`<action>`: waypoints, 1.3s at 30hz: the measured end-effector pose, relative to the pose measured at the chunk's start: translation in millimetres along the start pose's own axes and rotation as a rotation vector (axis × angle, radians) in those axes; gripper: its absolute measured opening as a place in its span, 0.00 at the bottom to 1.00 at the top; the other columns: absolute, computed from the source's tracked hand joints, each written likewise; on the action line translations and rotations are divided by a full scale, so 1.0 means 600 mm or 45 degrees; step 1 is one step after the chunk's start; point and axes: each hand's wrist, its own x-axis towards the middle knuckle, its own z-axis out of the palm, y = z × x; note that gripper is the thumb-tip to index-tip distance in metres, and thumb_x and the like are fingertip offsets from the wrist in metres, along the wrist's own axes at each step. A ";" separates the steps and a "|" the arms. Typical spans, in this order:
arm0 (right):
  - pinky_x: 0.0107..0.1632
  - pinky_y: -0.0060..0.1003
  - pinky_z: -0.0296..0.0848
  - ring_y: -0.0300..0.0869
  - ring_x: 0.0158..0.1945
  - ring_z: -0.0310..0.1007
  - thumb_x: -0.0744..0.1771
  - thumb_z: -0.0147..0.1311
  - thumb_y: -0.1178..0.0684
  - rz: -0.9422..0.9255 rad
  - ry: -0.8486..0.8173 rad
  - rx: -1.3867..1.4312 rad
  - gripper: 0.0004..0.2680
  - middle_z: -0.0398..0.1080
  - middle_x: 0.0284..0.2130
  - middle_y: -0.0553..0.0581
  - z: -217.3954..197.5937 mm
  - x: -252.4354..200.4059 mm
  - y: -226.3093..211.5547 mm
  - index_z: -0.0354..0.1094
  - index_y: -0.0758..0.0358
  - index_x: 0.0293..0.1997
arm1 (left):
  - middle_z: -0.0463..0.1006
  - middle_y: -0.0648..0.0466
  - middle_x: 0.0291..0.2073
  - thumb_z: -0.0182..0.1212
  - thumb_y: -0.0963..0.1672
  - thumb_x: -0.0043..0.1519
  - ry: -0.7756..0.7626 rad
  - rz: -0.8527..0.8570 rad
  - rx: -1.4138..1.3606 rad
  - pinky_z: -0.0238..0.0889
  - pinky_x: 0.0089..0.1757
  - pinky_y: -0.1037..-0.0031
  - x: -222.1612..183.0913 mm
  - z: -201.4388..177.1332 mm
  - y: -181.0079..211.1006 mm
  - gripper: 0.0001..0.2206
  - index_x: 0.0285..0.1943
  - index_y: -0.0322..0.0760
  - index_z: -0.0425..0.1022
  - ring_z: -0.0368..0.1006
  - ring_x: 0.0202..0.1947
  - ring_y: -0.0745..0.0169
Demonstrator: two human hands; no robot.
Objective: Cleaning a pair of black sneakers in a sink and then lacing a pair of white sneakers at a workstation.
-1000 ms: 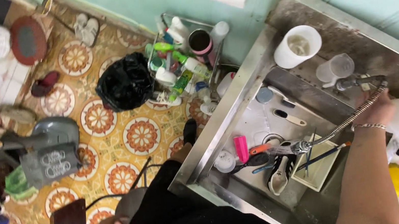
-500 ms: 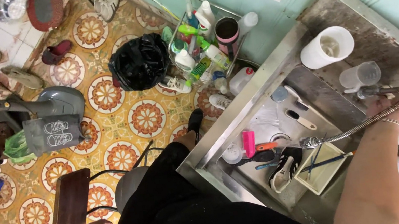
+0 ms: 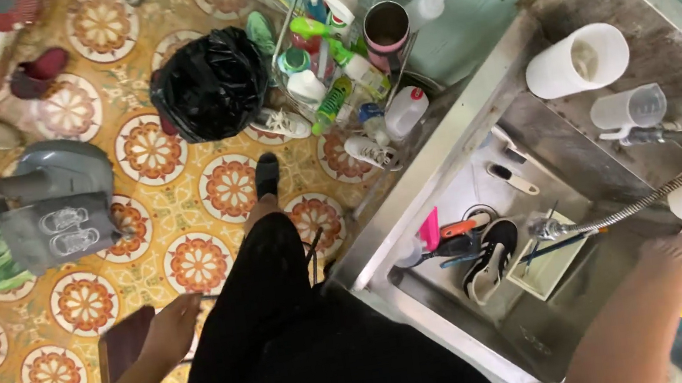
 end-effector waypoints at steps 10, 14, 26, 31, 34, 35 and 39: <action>0.47 0.44 0.76 0.51 0.42 0.78 0.63 0.58 0.57 -0.654 -1.460 -1.205 0.06 0.78 0.37 0.54 0.367 -0.832 -0.150 0.77 0.54 0.40 | 0.82 0.42 0.44 0.56 0.46 0.64 -0.199 0.608 -0.030 0.69 0.49 0.60 0.457 0.009 0.134 0.12 0.51 0.36 0.78 0.77 0.48 0.41; 0.47 0.46 0.74 0.53 0.46 0.76 0.65 0.56 0.43 0.147 -1.906 -1.522 0.13 0.77 0.44 0.57 0.478 -0.923 0.192 0.73 0.58 0.50 | 0.81 0.41 0.43 0.55 0.46 0.64 -0.089 0.520 -0.140 0.68 0.48 0.58 0.587 0.023 0.140 0.12 0.49 0.35 0.78 0.76 0.47 0.38; 0.48 0.45 0.75 0.53 0.44 0.75 0.65 0.60 0.50 0.858 -1.374 -1.512 0.12 0.77 0.40 0.66 0.240 -0.711 1.034 0.77 0.67 0.48 | 0.80 0.44 0.52 0.51 0.48 0.67 -0.357 0.152 0.269 0.69 0.52 0.54 0.946 0.224 0.045 0.13 0.53 0.45 0.79 0.74 0.54 0.41; 0.56 0.44 0.74 0.53 0.49 0.79 0.64 0.62 0.45 0.474 -1.297 -2.002 0.15 0.78 0.45 0.69 0.319 -0.648 1.024 0.74 0.56 0.54 | 0.48 0.43 0.78 0.56 0.44 0.62 -0.016 0.537 0.836 0.68 0.48 0.55 1.098 0.301 0.046 0.29 0.74 0.33 0.56 0.70 0.55 0.45; 0.69 0.49 0.59 0.61 0.64 0.64 0.65 0.61 0.39 0.074 -1.489 -2.688 0.15 0.68 0.57 0.76 0.332 -0.600 1.071 0.76 0.39 0.58 | 0.56 0.45 0.70 0.54 0.46 0.64 -0.051 0.462 0.882 0.67 0.49 0.54 1.159 0.323 0.042 0.31 0.77 0.35 0.52 0.69 0.56 0.44; 0.69 0.49 0.59 0.61 0.64 0.64 0.65 0.61 0.39 0.084 -1.493 -2.701 0.15 0.68 0.57 0.76 0.315 -0.577 1.101 0.76 0.39 0.58 | 0.56 0.45 0.70 0.54 0.46 0.64 -0.067 0.458 0.880 0.67 0.49 0.54 1.166 0.329 0.041 0.31 0.77 0.35 0.52 0.69 0.56 0.44; 0.72 0.48 0.44 0.62 0.71 0.48 0.62 0.62 0.36 0.041 -1.604 -2.906 0.24 0.56 0.67 0.71 0.245 -0.493 1.229 0.64 0.33 0.66 | 0.62 0.48 0.67 0.55 0.43 0.62 0.177 0.582 1.010 0.69 0.49 0.59 1.200 0.351 0.023 0.30 0.76 0.38 0.55 0.74 0.48 0.51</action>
